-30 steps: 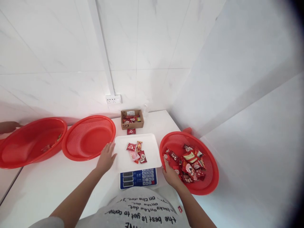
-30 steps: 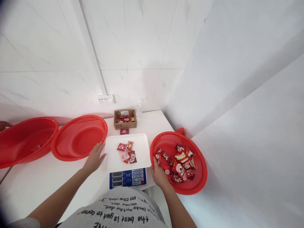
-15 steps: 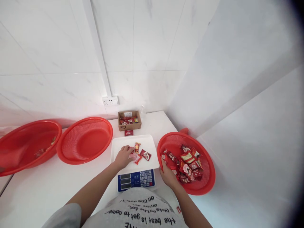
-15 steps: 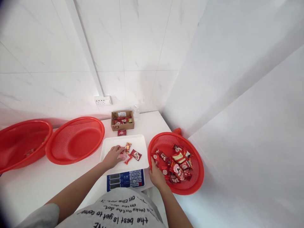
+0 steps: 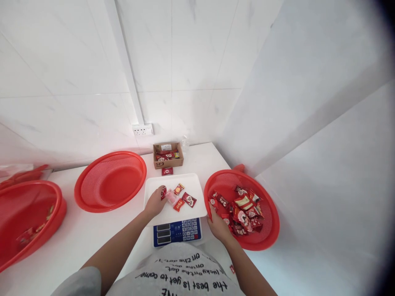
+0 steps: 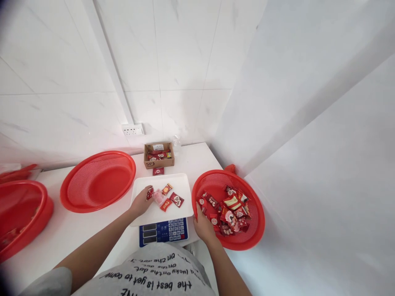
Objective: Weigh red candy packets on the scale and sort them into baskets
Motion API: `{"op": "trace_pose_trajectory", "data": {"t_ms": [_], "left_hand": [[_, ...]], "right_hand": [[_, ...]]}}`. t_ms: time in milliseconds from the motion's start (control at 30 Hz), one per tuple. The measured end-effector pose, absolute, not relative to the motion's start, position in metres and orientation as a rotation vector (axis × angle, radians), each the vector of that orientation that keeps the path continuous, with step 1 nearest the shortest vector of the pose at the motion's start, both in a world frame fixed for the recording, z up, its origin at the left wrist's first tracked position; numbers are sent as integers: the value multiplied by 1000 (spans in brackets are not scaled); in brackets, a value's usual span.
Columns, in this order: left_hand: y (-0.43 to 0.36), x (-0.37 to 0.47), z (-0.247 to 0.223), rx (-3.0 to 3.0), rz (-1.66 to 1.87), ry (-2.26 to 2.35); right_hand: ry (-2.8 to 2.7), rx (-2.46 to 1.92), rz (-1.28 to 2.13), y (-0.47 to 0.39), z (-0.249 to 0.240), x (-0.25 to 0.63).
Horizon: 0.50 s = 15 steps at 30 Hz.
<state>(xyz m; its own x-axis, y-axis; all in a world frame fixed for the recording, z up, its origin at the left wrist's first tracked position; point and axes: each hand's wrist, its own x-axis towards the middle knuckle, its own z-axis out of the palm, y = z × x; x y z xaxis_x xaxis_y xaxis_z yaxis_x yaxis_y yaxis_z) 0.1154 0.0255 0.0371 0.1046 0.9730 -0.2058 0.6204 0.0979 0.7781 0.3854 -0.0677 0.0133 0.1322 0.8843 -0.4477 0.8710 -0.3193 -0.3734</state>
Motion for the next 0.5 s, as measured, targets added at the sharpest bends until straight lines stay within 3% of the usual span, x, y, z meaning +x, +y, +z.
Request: {"op": "trace_pose_trajectory", "data": {"t_ms": [500], "left_hand": [[15,66,62,727,928,1381]], "right_hand": [[-1837,-2323,935,-68,13,385]]}}
